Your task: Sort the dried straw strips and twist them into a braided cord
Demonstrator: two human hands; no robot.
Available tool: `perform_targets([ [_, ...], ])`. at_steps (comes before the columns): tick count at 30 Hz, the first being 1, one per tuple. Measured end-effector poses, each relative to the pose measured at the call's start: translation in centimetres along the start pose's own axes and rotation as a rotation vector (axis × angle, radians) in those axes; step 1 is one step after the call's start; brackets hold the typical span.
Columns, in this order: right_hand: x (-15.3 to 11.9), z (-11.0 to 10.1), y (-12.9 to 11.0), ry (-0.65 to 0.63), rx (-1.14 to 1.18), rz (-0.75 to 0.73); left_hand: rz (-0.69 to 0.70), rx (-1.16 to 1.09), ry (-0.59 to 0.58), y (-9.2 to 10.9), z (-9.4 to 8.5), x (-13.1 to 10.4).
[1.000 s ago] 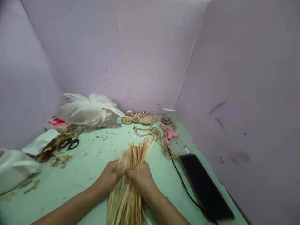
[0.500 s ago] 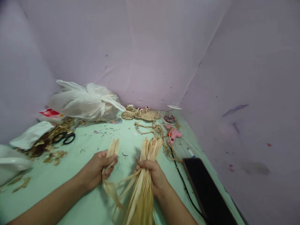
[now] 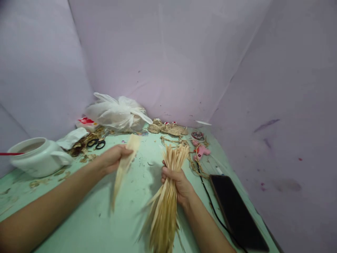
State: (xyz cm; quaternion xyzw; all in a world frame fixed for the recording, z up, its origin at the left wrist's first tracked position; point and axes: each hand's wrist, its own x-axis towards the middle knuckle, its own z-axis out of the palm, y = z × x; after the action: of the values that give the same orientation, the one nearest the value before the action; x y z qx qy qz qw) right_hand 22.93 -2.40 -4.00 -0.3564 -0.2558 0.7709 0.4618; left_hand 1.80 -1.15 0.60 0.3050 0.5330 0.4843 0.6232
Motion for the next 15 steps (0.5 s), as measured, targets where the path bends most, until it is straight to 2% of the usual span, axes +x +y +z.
perform_targets([
  [2, -0.5, 0.8, 0.9, 0.021, -0.046, -0.019, -0.095, 0.031, -0.103, -2.4, 1.8, -0.8],
  [4, -0.9, 1.5, 1.5, 0.042, -0.118, -0.011, -0.125, 0.005, -0.196, -4.3, 3.1, -1.5],
  [6, -1.1, 1.9, 2.0, 0.071, -0.196, -0.008, -0.112, 0.0, -0.239, -5.3, 3.7, -2.1],
  [11, -1.0, 2.3, 2.4, 0.105, -0.28, -0.016, -0.021, -0.01, -0.261, -5.7, 3.7, -2.1],
  [15, -0.7, 2.0, 2.7, 0.091, -0.284, 0.01, -0.055, -0.041, -0.286, -5.8, 3.5, -1.7],
])
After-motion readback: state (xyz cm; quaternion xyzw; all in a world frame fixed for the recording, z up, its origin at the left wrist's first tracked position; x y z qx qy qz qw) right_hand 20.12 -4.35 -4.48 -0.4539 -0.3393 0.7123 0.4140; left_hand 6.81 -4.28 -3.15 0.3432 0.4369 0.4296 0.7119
